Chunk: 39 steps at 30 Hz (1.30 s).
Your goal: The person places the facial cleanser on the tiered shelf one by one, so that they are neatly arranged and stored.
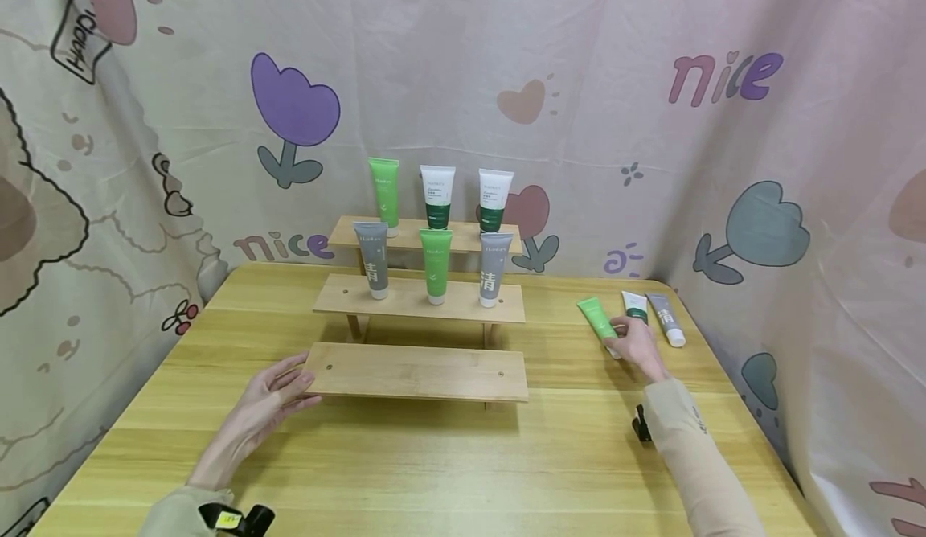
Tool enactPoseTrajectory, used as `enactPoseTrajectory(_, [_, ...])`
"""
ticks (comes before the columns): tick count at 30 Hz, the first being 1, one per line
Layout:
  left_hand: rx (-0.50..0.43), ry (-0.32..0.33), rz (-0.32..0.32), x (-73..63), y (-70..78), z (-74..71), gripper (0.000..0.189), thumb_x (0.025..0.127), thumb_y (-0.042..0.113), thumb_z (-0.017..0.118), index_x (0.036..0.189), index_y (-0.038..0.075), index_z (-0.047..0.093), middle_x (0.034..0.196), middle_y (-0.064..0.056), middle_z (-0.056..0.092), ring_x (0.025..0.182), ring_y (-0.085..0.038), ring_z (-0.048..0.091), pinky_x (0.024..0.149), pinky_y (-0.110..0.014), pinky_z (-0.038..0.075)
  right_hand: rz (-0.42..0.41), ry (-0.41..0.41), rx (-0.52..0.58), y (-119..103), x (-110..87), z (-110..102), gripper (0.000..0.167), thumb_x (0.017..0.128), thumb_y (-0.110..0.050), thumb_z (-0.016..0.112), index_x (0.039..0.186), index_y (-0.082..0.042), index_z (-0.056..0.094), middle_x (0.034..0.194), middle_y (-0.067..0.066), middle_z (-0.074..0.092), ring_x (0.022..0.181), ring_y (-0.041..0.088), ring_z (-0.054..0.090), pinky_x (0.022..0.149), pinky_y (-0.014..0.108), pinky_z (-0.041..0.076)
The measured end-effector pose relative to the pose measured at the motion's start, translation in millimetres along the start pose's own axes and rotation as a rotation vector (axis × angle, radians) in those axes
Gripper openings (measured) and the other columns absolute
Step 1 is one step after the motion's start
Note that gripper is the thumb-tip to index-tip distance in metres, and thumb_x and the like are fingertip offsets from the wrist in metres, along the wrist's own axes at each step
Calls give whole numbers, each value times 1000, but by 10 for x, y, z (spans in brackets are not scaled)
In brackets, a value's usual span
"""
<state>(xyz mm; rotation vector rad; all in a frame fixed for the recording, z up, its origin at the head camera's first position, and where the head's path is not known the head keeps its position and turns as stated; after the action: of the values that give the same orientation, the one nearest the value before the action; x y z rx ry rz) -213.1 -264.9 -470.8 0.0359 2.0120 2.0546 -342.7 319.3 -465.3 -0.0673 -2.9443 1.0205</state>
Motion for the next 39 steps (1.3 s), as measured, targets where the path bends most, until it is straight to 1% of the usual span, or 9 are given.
enactPoseTrajectory(15, [15, 0, -3, 6, -3, -6, 78, 107, 16, 51, 158, -7, -2, 162, -38, -9, 101, 21, 50, 96, -20, 60, 23, 44, -6, 5, -3, 4, 49, 85, -6, 73, 127, 16, 58, 125, 37, 62, 114, 49, 62, 101, 57, 55])
enactPoseTrajectory(16, [17, 1, -4, 7, -4, -7, 78, 107, 16, 51, 159, -6, -2, 162, -38, -9, 101, 22, 48, 97, -20, 60, 19, 47, -1, 7, 0, 4, 49, 85, -6, 74, 127, 15, 59, 124, 37, 63, 113, 48, 63, 100, 57, 55])
enactPoseTrajectory(17, [21, 2, -5, 8, -6, -9, 78, 107, 16, 51, 159, -6, -2, 162, -37, -8, 102, 21, 48, 97, -20, 60, 3, 80, 8, 17, 10, -4, 48, 82, -5, 76, 123, 15, 62, 119, 35, 66, 106, 43, 67, 95, 49, 59])
enactPoseTrajectory(19, [28, 7, -13, 7, -11, -9, 77, 107, 17, 51, 159, -6, -2, 163, -37, -8, 120, 5, 51, 97, -20, 60, 2, 85, 24, 12, 8, -4, 48, 81, -4, 76, 122, 14, 63, 119, 34, 67, 106, 42, 68, 95, 48, 59])
enactPoseTrajectory(21, [30, 7, -15, 7, -13, -9, 77, 107, 17, 51, 159, -6, -1, 163, -37, -8, 120, 5, 52, 97, -21, 60, -9, 94, 27, 1, 10, -5, 47, 80, -4, 76, 121, 14, 64, 117, 33, 68, 103, 42, 68, 94, 48, 59])
enactPoseTrajectory(23, [29, 6, -17, 6, -14, -7, 77, 107, 17, 51, 159, -6, -1, 163, -37, -8, 120, 5, 53, 97, -21, 60, -15, 103, 31, -6, 10, -3, 47, 79, -3, 76, 120, 14, 64, 116, 33, 68, 103, 43, 68, 94, 49, 59])
enactPoseTrajectory(24, [28, 6, -17, 5, -15, -6, 77, 107, 17, 51, 159, -6, -1, 162, -38, -8, 119, 6, 54, 97, -21, 60, 0, 75, 30, -14, 1, 9, 48, 81, -2, 73, 124, 15, 62, 121, 35, 66, 109, 48, 65, 99, 56, 56])
enactPoseTrajectory(26, [23, 2, -11, 7, -12, -8, 78, 107, 16, 51, 159, -6, -2, 162, -38, -8, 101, 21, 50, 96, -21, 60, -9, 81, 35, -21, -2, 8, 48, 81, -1, 73, 124, 16, 61, 120, 35, 66, 109, 48, 65, 98, 57, 56])
enactPoseTrajectory(39, [8, 2, -16, 6, -3, -3, 78, 107, 15, 51, 158, -7, -3, 162, -38, -9, 101, 19, 53, 95, -19, 61, 20, 28, 156, -114, -50, -5, 55, 86, 4, 65, 137, 14, 51, 136, 39, 54, 125, 52, 55, 109, 58, 50])
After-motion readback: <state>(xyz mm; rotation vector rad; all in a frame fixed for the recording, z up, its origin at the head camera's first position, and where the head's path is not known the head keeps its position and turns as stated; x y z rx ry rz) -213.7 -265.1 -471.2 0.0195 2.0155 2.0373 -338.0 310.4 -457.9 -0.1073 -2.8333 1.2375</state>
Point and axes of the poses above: each hand's wrist, its own x-axis towards the middle knuckle, its own z-axis out of the palm, y = z × x, the point moved 8 cm from there along x, towards the middle knuckle
